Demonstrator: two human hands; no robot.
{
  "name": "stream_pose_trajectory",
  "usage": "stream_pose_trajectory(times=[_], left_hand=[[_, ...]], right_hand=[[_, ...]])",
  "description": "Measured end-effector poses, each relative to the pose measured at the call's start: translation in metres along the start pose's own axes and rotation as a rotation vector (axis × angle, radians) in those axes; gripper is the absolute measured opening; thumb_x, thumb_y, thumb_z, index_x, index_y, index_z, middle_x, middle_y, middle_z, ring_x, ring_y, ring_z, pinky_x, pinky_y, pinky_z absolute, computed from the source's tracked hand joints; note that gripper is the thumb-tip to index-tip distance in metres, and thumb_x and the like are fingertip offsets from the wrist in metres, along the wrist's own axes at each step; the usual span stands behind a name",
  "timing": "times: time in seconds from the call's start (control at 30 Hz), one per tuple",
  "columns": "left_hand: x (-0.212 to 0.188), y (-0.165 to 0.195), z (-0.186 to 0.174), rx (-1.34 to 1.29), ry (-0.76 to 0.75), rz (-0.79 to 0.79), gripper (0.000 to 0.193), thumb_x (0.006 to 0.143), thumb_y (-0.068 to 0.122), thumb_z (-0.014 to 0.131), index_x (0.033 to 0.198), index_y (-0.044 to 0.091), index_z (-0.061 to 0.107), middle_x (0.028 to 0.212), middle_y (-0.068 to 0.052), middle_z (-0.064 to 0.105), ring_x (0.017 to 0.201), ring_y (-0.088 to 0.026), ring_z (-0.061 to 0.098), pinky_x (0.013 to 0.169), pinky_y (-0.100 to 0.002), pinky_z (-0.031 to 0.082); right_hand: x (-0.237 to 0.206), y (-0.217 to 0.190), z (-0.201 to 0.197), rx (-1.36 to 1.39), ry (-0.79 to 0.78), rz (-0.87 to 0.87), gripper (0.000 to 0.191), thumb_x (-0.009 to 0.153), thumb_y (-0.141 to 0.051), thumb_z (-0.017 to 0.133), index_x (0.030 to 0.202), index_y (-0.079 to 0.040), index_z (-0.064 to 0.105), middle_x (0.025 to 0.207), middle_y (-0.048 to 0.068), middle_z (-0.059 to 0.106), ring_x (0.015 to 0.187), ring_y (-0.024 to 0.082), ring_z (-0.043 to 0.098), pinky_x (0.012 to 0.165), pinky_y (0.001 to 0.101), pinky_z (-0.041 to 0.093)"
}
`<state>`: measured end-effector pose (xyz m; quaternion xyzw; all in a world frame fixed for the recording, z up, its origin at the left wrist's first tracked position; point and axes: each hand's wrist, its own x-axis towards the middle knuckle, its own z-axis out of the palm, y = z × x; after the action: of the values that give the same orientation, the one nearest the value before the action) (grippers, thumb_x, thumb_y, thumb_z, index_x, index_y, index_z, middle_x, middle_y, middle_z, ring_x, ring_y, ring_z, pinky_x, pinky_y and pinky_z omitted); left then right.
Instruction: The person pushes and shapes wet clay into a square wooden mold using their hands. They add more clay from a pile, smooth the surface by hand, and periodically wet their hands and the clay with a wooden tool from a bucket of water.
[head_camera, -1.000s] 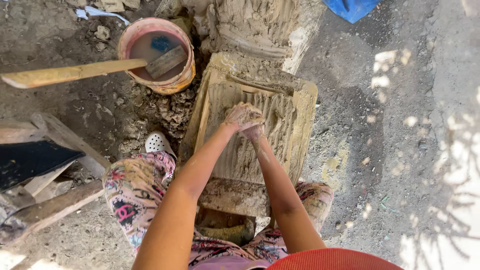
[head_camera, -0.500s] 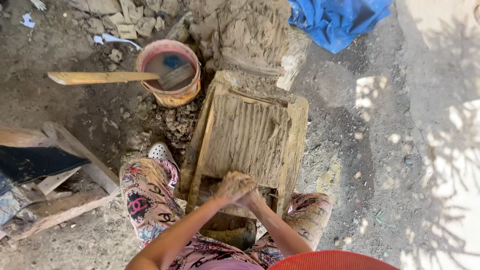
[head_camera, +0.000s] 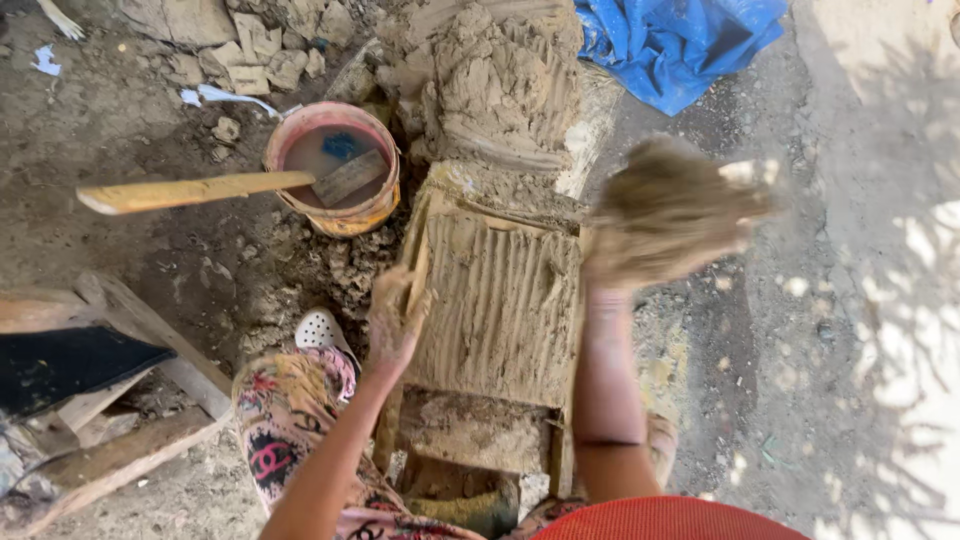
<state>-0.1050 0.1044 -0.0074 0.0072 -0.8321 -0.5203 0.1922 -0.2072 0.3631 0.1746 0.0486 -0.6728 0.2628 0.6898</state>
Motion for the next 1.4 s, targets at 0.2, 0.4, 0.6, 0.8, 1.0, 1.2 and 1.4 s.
stream_pose_trajectory(times=[0.2, 0.4, 0.6, 0.8, 1.0, 1.2, 1.4], left_hand=[[0.008, 0.0, 0.013, 0.016, -0.106, 0.094, 0.035, 0.097, 0.039, 0.068, 0.124, 0.018, 0.068, 0.137, -0.009, 0.065, 0.132, -0.025, 0.058, 0.115, -0.049, 0.046], [0.081, 0.012, 0.088, 0.309, -0.168, 0.36, 0.06, 0.095, 0.049, 0.065, 0.145, 0.016, 0.062, 0.158, -0.009, 0.043, 0.146, -0.033, 0.039, 0.12, -0.059, 0.026], [0.144, -0.017, 0.152, 0.09, -0.428, 0.263, 0.049, 0.082, 0.064, 0.072, 0.116, 0.029, 0.07, 0.159, -0.011, 0.044, 0.153, -0.04, 0.034, 0.121, -0.055, 0.028], [0.132, -0.039, 0.164, 0.165, -0.528, 0.137, 0.051, 0.077, 0.065, 0.072, 0.116, 0.031, 0.072, 0.16, -0.017, 0.044, 0.148, -0.041, 0.036, 0.117, -0.059, 0.029], [0.085, -0.034, 0.149, 0.371, -0.48, 0.204, 0.072, 0.08, 0.071, 0.067, 0.131, 0.021, 0.064, 0.145, -0.016, 0.052, 0.139, -0.045, 0.035, 0.115, -0.062, 0.028], [-0.01, -0.024, 0.114, 0.445, -0.624, 0.138, 0.05, 0.084, 0.065, 0.063, 0.11, 0.022, 0.07, 0.122, -0.009, 0.057, 0.112, -0.029, 0.053, 0.096, -0.051, 0.048], [-0.106, -0.043, 0.093, 0.383, -0.492, 0.258, 0.049, 0.087, 0.065, 0.065, 0.112, 0.023, 0.072, 0.117, -0.012, 0.058, 0.102, -0.029, 0.054, 0.091, -0.048, 0.049]], right_hand=[[-0.192, -0.02, 0.017, -0.081, -1.495, 0.35, 0.068, 0.09, -0.054, 0.064, 0.149, -0.023, 0.052, 0.146, 0.008, 0.06, 0.13, 0.027, 0.059, 0.113, 0.0435, 0.051], [-0.216, 0.014, 0.039, -0.013, -1.564, 0.549, 0.067, 0.092, -0.052, 0.054, 0.154, -0.028, 0.05, 0.152, 0.005, 0.057, 0.132, 0.022, 0.06, 0.115, 0.0382, 0.052], [-0.223, 0.003, 0.076, 0.588, -1.277, 1.035, 0.057, 0.091, -0.046, 0.055, 0.145, -0.026, 0.053, 0.141, 0.005, 0.059, 0.121, 0.021, 0.061, 0.105, 0.0361, 0.053], [-0.239, 0.015, 0.067, 0.973, -1.035, 1.47, 0.048, 0.09, -0.04, 0.056, 0.136, -0.024, 0.056, 0.13, 0.005, 0.061, 0.11, 0.019, 0.063, 0.095, 0.0341, 0.054], [-0.252, 0.0, 0.024, 0.724, -1.256, 1.288, 0.039, 0.089, -0.034, 0.056, 0.126, -0.023, 0.059, 0.119, 0.004, 0.063, 0.099, 0.017, 0.064, 0.085, 0.032, 0.055], [-0.267, -0.038, -0.061, 0.294, -1.55, 0.806, 0.03, 0.088, -0.028, 0.057, 0.117, -0.021, 0.062, 0.108, 0.004, 0.066, 0.089, 0.015, 0.065, 0.074, 0.03, 0.056], [-0.277, -0.079, -0.141, 0.2, -1.614, 0.564, 0.022, 0.087, -0.022, 0.058, 0.108, -0.019, 0.065, 0.097, 0.004, 0.068, 0.078, 0.014, 0.066, 0.064, 0.0279, 0.057]])
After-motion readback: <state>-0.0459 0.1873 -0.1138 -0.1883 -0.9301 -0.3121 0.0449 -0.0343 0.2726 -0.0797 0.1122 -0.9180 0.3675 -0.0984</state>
